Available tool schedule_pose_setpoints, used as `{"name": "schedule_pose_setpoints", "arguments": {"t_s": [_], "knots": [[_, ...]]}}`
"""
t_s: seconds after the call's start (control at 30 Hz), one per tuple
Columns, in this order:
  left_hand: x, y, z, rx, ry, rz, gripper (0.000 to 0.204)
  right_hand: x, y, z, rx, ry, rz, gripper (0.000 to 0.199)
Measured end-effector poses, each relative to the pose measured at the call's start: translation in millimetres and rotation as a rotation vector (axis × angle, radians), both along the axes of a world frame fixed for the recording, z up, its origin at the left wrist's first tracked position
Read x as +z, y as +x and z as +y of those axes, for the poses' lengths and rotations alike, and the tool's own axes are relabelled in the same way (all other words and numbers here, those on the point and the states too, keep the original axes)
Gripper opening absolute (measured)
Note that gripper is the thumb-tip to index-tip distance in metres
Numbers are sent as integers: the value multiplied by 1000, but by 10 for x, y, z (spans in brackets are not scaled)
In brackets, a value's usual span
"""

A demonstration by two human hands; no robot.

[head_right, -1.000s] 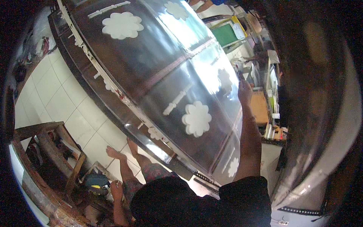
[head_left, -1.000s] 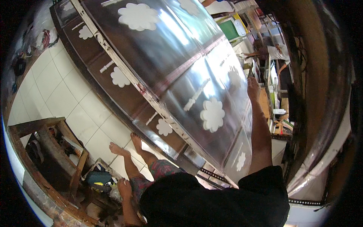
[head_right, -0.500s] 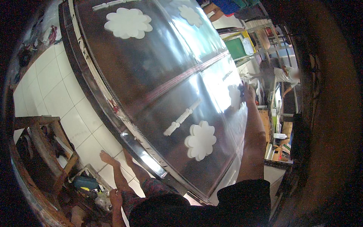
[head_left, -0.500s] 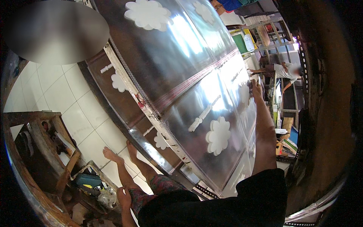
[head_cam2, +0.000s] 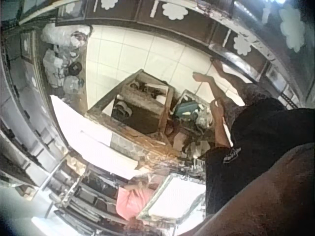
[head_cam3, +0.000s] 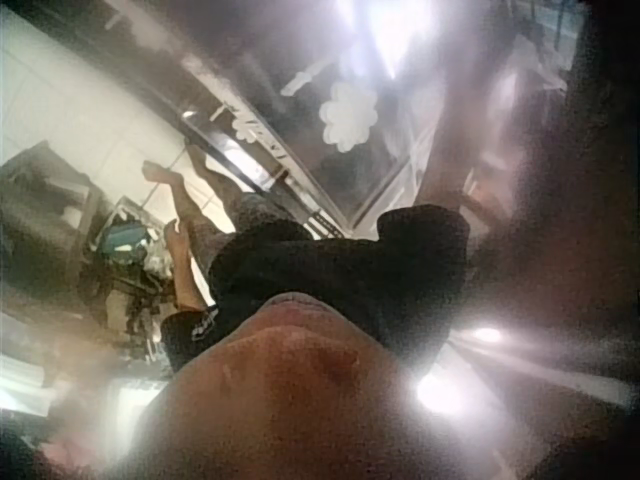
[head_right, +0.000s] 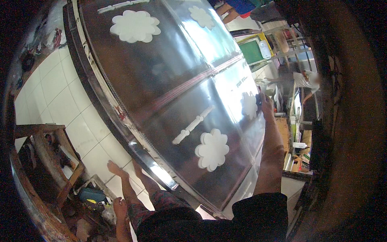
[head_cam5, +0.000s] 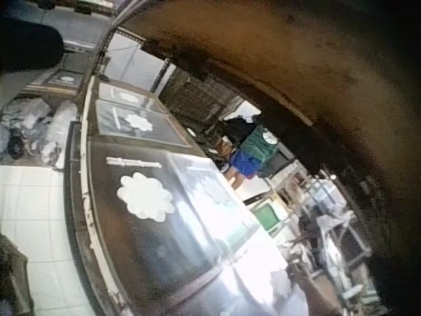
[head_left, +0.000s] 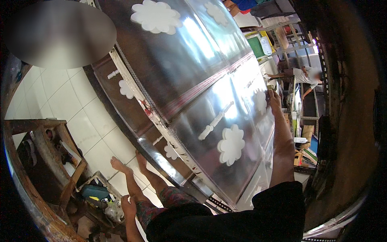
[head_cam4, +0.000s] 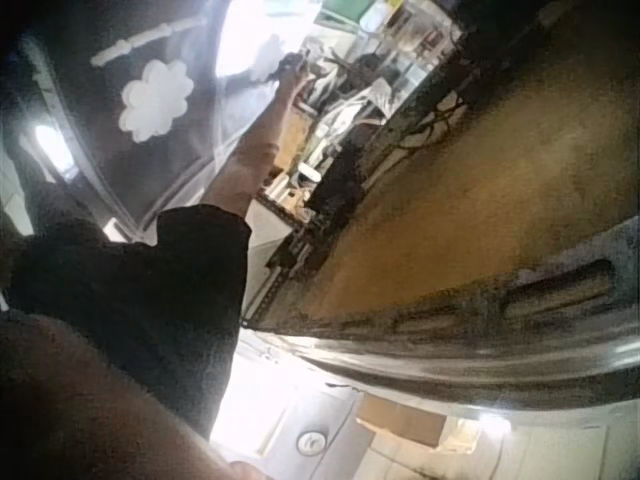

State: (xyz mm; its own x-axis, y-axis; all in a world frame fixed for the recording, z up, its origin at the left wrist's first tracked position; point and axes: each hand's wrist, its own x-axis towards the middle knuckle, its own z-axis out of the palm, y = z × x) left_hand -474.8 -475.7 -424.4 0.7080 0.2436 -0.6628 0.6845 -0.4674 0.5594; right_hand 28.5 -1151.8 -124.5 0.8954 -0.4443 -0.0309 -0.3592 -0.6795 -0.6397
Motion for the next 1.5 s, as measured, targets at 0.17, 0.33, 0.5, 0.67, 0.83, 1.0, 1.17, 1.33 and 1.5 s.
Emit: {"name": "schedule_pose_setpoints", "arguments": {"t_s": [0.17, 0.33, 0.5, 0.67, 0.83, 1.0, 1.17, 1.33, 1.5], "knots": [[13, 107, 101, -40, -22, 45, 33, 141, -324, -383, -65, -408, -268, 40], [209, 174, 142, 95, -13, -44, 31, 373, -878, 810, 189, -621, -256, 45], [889, 675, 323, 219, 114, -456, 22, 389, -1633, 668, 564, -572, 198, 34], [2018, 1105, 944, 278, 123, -593, 27, 119, -1987, 505, 527, -619, 138, 33], [3027, 1066, 1665, 388, 456, -758, 31, -120, -1643, 589, 478, -617, -7, 31], [3736, 1161, 2649, 486, 1146, -743, 44, -247, -1495, 349, 410, -554, -206, 31], [3510, 1532, 3854, 449, 1467, -589, 54, -192, -1554, -109, 289, -574, -442, 27], [3332, 1836, 4554, 241, 1399, -242, 26, -269, -1782, 535, 227, -442, -482, 22], [3214, 1668, 4284, 103, 1444, -825, 33, 434, -1782, 2653, 100, 11, -370, 21]]}}
